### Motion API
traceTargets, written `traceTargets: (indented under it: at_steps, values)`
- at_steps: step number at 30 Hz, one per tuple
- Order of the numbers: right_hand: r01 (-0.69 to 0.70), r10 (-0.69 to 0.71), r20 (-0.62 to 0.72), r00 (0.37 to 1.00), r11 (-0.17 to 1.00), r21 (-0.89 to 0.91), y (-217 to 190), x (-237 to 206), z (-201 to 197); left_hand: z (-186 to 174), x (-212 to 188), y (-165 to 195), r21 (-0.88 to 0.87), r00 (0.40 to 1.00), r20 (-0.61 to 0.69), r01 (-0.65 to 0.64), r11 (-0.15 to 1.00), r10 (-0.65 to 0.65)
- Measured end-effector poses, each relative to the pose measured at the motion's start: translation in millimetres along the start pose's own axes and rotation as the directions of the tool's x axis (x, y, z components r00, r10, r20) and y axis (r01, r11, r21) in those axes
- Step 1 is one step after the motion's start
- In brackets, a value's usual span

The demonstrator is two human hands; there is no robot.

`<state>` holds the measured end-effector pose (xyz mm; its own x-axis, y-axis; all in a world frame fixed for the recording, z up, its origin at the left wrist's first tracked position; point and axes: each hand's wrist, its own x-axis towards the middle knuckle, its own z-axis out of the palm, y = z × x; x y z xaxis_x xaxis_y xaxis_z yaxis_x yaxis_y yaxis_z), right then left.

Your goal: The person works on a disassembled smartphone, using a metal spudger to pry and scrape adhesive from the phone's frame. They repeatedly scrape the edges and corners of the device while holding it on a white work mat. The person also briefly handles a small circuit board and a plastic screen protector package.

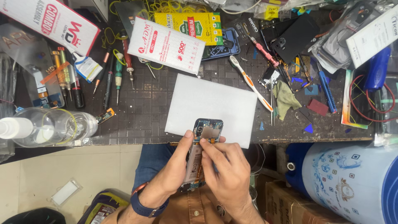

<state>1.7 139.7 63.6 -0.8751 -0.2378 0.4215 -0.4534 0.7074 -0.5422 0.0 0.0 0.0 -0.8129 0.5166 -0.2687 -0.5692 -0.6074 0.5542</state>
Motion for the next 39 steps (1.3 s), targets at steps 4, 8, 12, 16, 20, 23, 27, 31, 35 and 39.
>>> traceTargets:
  at_steps: [4,8,12,16,20,23,27,31,35,39]
  values:
    - [-0.008,0.008,-0.014,1.0,1.0,0.012,-7.7,-1.0,-0.3,9.4,-4.5,4.9,0.045,1.0,-0.02,-0.015,0.999,0.016]
    - [0.005,-0.004,-0.037,0.999,1.0,0.024,-11.8,-1.9,-0.1,15.9,-7.5,7.8,0.09,0.999,-0.037,-0.032,0.995,0.035]
    - [-0.001,0.002,-0.044,0.999,1.0,0.026,-13.4,-3.9,0.6,19.3,-10.0,10.7,0.242,0.996,-0.064,-0.049,0.969,0.066]
    - [-0.006,0.007,-0.038,0.999,1.0,0.031,-12.6,-5.6,2.1,21.7,-10.7,13.0,0.353,0.994,-0.099,-0.013,0.936,0.051]
    - [-0.014,0.014,-0.026,1.0,1.0,0.021,-12.5,-7.3,3.5,22.9,-11.3,14.8,0.408,0.992,-0.111,-0.005,0.913,0.055]
    - [0.003,-0.003,-0.025,1.0,1.0,0.013,-11.5,-7.7,3.9,24.6,-11.6,15.2,0.468,0.988,-0.109,-0.044,0.883,0.107]
    - [0.033,-0.033,-0.026,0.999,0.999,-0.005,-9.4,-9.9,4.7,25.0,-11.4,16.3,0.508,0.988,-0.137,0.004,0.861,0.076]
    - [0.0,0.0,-0.005,1.0,1.0,0.007,-9.4,-10.9,6.2,25.5,-12.2,17.5,0.535,0.987,-0.15,0.03,0.845,0.06]
    - [-0.008,0.008,0.002,1.0,0.998,0.06,-8.0,-8.8,8.3,25.4,-11.2,19.6,0.518,0.978,-0.16,-0.035,0.855,0.137]
    - [-0.011,0.009,0.016,1.0,0.992,0.123,-4.1,-10.5,8.4,24.5,-10.7,22.2,0.303,0.977,-0.155,-0.096,0.948,0.149]
